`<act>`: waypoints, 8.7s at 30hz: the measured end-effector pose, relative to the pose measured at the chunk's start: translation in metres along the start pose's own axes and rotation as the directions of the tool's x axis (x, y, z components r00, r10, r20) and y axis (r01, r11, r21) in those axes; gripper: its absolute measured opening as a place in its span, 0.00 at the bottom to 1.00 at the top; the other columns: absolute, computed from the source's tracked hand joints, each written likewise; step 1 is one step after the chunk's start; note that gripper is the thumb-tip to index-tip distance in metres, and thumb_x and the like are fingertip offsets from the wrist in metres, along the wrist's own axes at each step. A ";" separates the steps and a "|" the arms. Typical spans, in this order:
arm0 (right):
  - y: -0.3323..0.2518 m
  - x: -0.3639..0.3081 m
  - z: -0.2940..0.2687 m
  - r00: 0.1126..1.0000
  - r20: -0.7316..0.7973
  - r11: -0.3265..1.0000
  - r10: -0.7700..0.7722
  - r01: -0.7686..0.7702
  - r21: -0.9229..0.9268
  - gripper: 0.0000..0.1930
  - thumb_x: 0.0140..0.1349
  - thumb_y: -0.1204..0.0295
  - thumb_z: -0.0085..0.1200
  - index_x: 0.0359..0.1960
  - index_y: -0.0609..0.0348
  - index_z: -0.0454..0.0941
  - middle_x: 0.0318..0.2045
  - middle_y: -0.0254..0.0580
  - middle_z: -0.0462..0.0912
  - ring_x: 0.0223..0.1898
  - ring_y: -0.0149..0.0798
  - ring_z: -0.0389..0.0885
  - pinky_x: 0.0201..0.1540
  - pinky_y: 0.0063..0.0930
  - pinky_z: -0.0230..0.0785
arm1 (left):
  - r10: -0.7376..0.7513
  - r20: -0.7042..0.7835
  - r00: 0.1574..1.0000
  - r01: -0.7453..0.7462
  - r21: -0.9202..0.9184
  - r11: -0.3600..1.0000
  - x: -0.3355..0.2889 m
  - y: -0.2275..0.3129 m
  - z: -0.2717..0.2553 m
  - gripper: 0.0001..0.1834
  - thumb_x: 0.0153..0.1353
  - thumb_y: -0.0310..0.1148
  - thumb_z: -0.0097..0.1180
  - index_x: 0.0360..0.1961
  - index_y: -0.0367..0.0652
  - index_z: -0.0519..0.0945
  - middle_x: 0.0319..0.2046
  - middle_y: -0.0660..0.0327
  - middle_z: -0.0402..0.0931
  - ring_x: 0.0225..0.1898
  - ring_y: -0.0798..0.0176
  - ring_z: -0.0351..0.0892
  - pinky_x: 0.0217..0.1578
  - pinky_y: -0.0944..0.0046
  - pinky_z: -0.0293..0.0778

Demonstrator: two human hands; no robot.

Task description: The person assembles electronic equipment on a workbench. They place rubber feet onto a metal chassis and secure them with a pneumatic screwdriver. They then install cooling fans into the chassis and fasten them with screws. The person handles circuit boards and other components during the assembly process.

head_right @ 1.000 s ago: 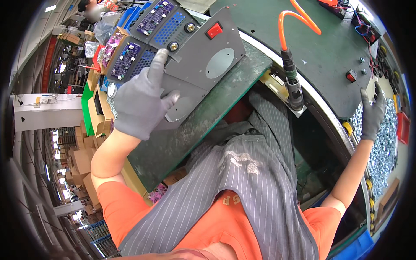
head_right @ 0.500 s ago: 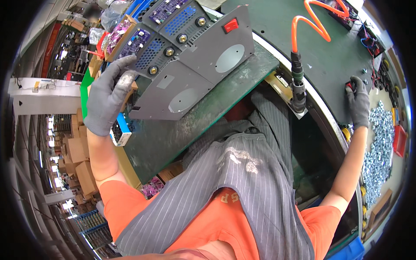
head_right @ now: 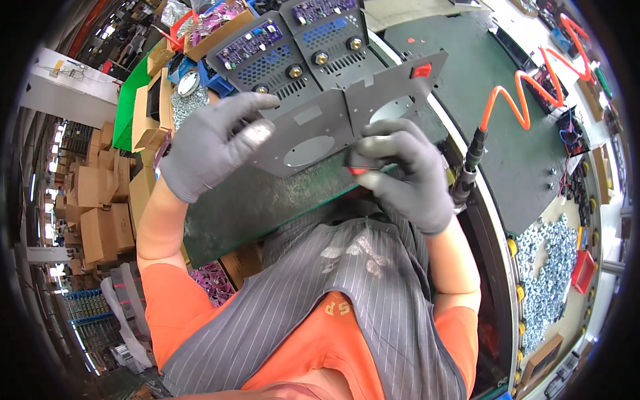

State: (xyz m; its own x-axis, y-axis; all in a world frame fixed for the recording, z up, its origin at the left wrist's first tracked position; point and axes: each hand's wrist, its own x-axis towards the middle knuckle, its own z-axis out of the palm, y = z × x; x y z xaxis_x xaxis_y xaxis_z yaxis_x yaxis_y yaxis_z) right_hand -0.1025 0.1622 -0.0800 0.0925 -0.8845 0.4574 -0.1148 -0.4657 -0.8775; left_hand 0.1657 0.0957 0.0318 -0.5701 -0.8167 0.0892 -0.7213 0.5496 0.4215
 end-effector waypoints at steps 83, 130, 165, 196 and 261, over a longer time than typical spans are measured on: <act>-0.042 0.112 0.011 0.809 0.585 0.659 -0.064 0.474 -0.584 0.24 0.41 0.70 0.62 0.45 0.55 0.76 0.31 0.40 0.81 0.39 0.48 0.79 0.56 0.43 0.64 | 0.311 -0.065 0.948 -0.259 0.408 0.875 0.023 0.003 0.029 0.24 0.49 0.54 0.62 0.27 0.43 0.75 0.25 0.59 0.72 0.30 0.54 0.76 0.29 0.55 0.71; 0.075 0.116 -0.099 0.829 -0.213 0.618 0.517 -0.534 -0.577 0.21 0.63 0.56 0.54 0.52 0.55 0.71 0.51 0.50 0.72 0.45 0.46 0.76 0.46 0.56 0.70 | -0.998 -0.058 0.011 0.996 -0.091 0.016 -0.317 -0.439 0.113 0.29 0.57 0.51 0.54 0.55 0.43 0.75 0.53 0.51 0.76 0.55 0.50 0.75 0.53 0.53 0.72; 0.053 0.078 -0.001 0.922 0.023 0.640 -0.388 0.287 -0.713 0.30 0.69 0.54 0.34 0.49 0.75 0.74 0.46 0.57 0.79 0.45 0.49 0.80 0.48 0.37 0.75 | -0.790 -0.599 -0.130 0.392 -0.763 0.514 -0.367 -0.372 0.003 0.15 0.58 0.37 0.56 0.42 0.38 0.75 0.39 0.58 0.78 0.41 0.63 0.80 0.40 0.61 0.77; 0.060 -0.128 -0.179 0.736 -0.673 0.616 -0.075 -0.497 -0.611 0.15 0.69 0.68 0.43 0.48 0.65 0.77 0.45 0.44 0.81 0.49 0.35 0.76 0.57 0.28 0.63 | -0.187 0.063 0.980 0.158 0.313 0.937 0.151 -0.085 0.105 0.23 0.66 0.53 0.43 0.40 0.46 0.82 0.37 0.50 0.81 0.40 0.44 0.79 0.40 0.47 0.73; -0.050 -0.014 -0.147 -0.037 0.114 0.028 0.993 -0.853 -0.521 0.31 0.45 0.80 0.54 0.57 0.58 0.71 0.39 0.36 0.76 0.32 0.28 0.75 0.33 0.23 0.70 | -0.428 -0.525 0.735 0.678 0.558 0.479 -0.125 -0.226 0.081 0.07 0.50 0.41 0.62 0.29 0.52 0.84 0.48 0.65 0.76 0.60 0.53 0.61 0.59 0.45 0.55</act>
State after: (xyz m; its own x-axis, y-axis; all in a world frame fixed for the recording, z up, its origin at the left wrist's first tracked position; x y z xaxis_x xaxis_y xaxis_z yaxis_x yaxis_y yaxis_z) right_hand -0.2437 0.1935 -0.0215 -0.0045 -0.4266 -0.9044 -0.5973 0.7265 -0.3397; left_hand 0.3681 0.0877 -0.1476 0.0963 -0.9283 0.3591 -0.9513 -0.1919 -0.2411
